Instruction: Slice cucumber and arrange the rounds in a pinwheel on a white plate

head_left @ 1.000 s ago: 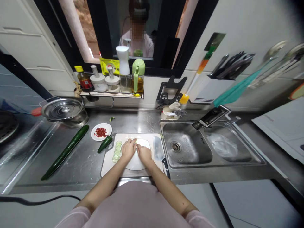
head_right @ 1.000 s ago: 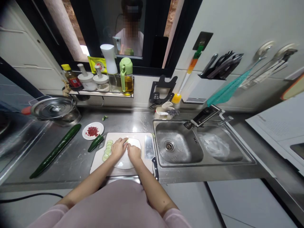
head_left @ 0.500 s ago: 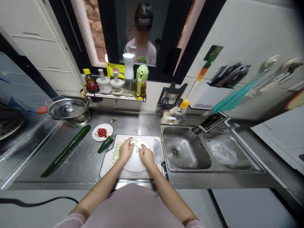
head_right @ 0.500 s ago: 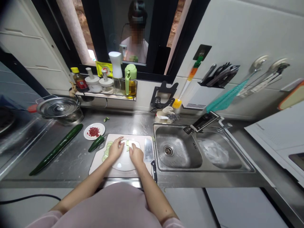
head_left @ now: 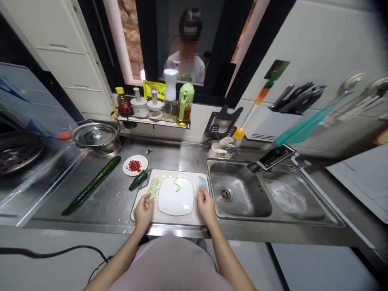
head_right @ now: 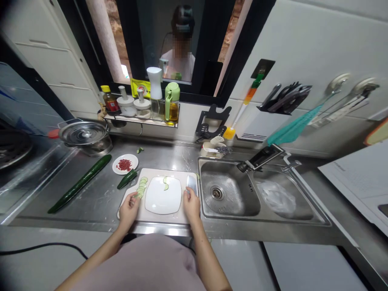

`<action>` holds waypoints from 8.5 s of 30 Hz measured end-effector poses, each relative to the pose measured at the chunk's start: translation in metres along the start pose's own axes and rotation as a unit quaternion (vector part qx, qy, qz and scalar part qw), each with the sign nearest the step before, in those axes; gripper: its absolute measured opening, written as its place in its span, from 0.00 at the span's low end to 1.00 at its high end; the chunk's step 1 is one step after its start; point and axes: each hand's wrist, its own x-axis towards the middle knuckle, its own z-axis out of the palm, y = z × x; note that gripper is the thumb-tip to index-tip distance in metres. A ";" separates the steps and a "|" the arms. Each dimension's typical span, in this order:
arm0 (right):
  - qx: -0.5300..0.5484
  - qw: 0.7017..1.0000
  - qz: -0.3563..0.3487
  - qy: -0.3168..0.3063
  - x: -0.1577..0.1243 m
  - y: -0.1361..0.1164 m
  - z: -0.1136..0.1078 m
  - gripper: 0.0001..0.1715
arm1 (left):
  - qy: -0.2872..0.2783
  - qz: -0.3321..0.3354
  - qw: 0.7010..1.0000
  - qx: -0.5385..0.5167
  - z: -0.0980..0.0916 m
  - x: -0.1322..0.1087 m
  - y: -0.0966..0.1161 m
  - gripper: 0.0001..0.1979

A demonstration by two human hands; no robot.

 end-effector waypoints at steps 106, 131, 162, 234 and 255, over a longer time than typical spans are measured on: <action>0.529 0.665 0.289 -0.440 0.004 -0.133 -0.020 0.10 | -0.045 0.460 0.883 0.077 -0.046 0.008 0.124 0.10; 0.377 0.800 0.116 -0.452 0.026 -0.107 -0.018 0.07 | -0.336 -0.154 0.826 -0.426 -0.020 -0.001 0.122 0.28; -0.106 0.965 -0.120 -0.209 0.084 -0.057 0.051 0.08 | -0.165 0.105 0.976 0.095 0.052 0.066 0.082 0.08; -0.256 0.951 -0.012 -0.170 0.071 -0.039 0.057 0.17 | -0.163 0.133 0.938 0.274 0.073 0.064 0.094 0.13; -0.203 0.969 -0.019 -0.142 0.064 -0.027 0.054 0.16 | -0.158 0.138 0.939 0.272 0.076 0.064 0.091 0.14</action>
